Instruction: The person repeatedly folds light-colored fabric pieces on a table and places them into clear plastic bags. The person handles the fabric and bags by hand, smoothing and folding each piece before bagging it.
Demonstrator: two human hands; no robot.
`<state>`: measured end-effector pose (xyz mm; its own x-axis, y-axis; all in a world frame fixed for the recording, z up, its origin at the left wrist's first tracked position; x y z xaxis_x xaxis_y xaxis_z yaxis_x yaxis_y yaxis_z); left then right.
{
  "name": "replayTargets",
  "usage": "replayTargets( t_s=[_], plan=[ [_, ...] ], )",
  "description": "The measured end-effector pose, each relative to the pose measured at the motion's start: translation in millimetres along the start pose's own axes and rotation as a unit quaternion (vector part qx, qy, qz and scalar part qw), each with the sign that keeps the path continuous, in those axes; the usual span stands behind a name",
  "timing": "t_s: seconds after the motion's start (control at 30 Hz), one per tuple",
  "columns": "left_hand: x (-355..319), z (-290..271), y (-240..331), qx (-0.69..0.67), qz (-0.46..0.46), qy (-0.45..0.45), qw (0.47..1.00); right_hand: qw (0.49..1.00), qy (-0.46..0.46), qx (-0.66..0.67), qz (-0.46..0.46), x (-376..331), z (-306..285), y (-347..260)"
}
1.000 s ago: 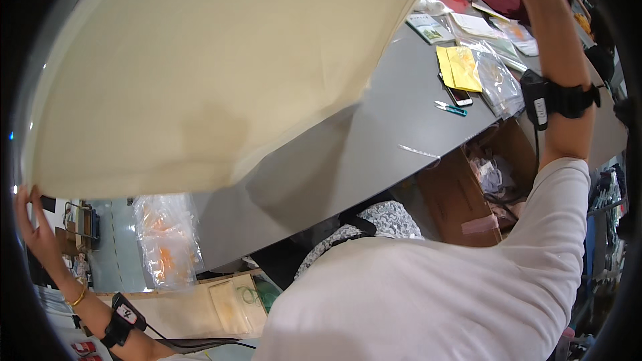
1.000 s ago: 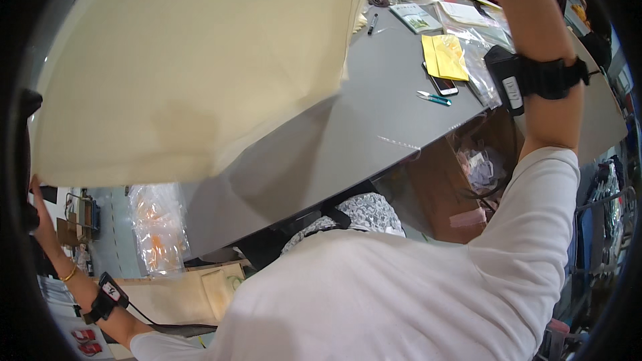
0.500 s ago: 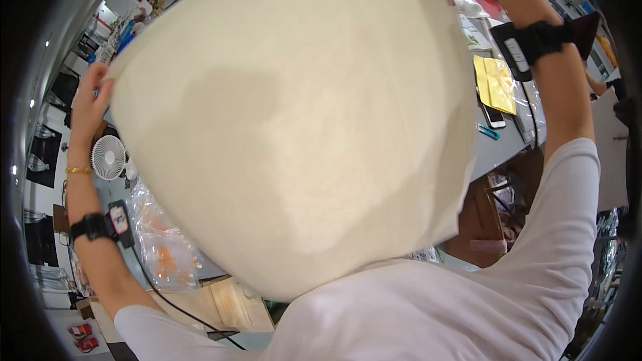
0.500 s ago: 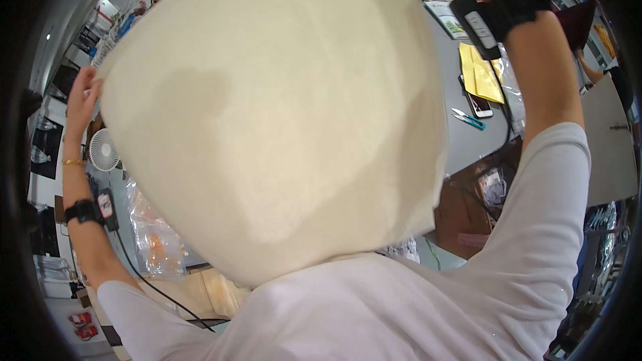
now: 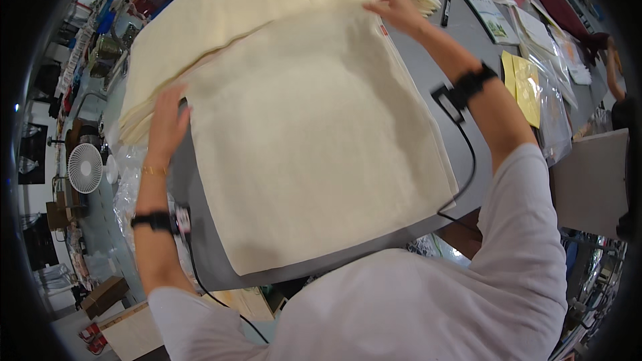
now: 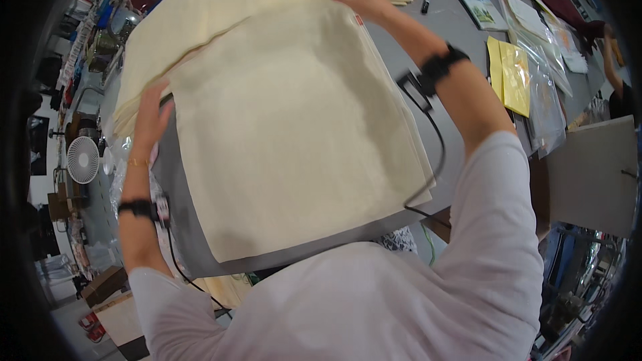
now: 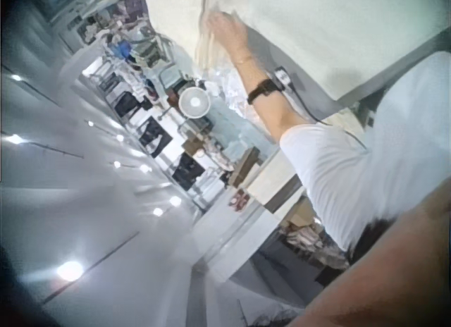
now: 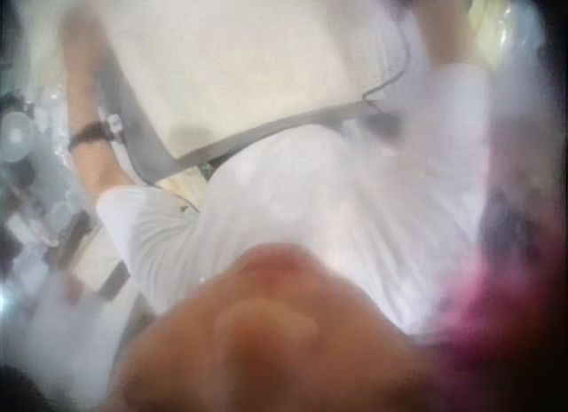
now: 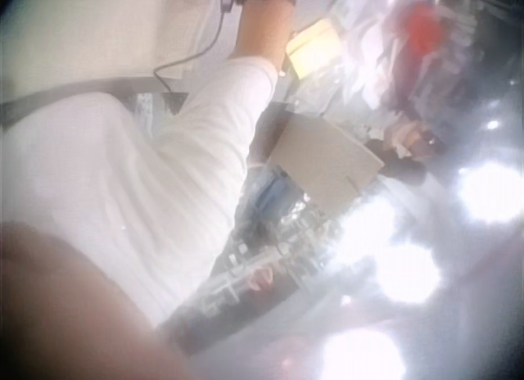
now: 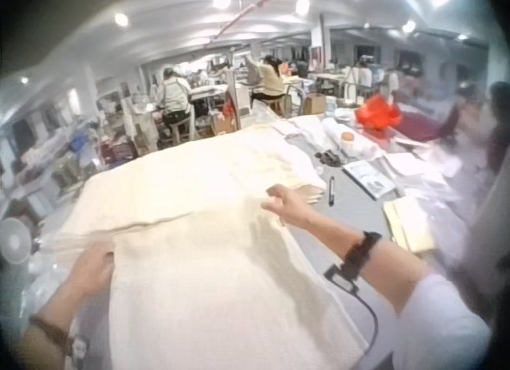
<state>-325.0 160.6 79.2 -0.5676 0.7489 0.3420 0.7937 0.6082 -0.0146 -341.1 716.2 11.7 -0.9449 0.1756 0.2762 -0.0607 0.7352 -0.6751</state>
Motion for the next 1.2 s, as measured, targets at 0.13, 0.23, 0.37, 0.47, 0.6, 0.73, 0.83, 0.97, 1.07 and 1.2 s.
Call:
replayTargets(
  t_s=[0.13, 0.23, 0.37, 0.47, 0.6, 0.73, 0.83, 0.97, 1.07, 1.2],
  plan=[
    [-116.0, -9.2, 124.6, -0.059, -0.013, -0.094, 0.994, 0.988, -0.142, -0.023, -0.046, -172.6, -38.4, -6.5],
    [-187.3, -30.8, 207.6, -0.143, -0.024, -0.138, 0.980, 0.972, -0.200, -0.054, -0.107, -290.1, -82.5, -34.0],
    [-238.9, -36.5, 263.7, -0.132, -0.070, -0.147, 0.978, 0.958, -0.235, -0.107, -0.127, -379.5, -102.5, -62.7],
    [-252.4, -20.7, 256.1, -0.092, -0.121, -0.089, 0.984, 0.959, -0.193, -0.158, -0.134, -392.4, -92.3, -62.2],
    [-264.6, -3.7, 231.6, -0.041, -0.120, -0.061, 0.990, 0.953, -0.119, -0.190, -0.202, -383.2, -75.7, -54.7],
    [-287.8, -22.1, 244.4, -0.057, -0.114, -0.046, 0.991, 0.951, -0.136, -0.186, -0.205, -400.4, -80.0, -63.7],
    [-311.7, -50.5, 269.2, -0.132, -0.137, -0.066, 0.980, 0.949, -0.208, -0.143, -0.190, -437.6, -102.1, -78.7],
    [-341.2, -81.5, 280.3, -0.273, -0.209, -0.075, 0.936, 0.948, -0.309, 0.034, -0.068, -468.2, -126.6, -81.2],
    [-348.7, -89.7, 259.2, -0.419, -0.273, 0.016, 0.866, 0.875, -0.358, 0.305, 0.113, -463.8, -127.4, -66.9],
    [-331.1, -64.6, 200.8, -0.628, -0.367, 0.138, 0.673, 0.842, -0.304, 0.378, 0.237, -417.0, -107.4, -38.5]
  ],
)
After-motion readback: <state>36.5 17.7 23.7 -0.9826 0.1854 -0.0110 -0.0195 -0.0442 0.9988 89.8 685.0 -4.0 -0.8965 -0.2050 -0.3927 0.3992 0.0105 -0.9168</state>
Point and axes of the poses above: each hand's wrist, its own x-axis towards the middle knuckle, its own z-axis out of the palm, y = z × x, the point moved 3 cm from there along x, towards the middle knuckle, and after that the axes turned 7 degrees about z, right-handed, at the moved point
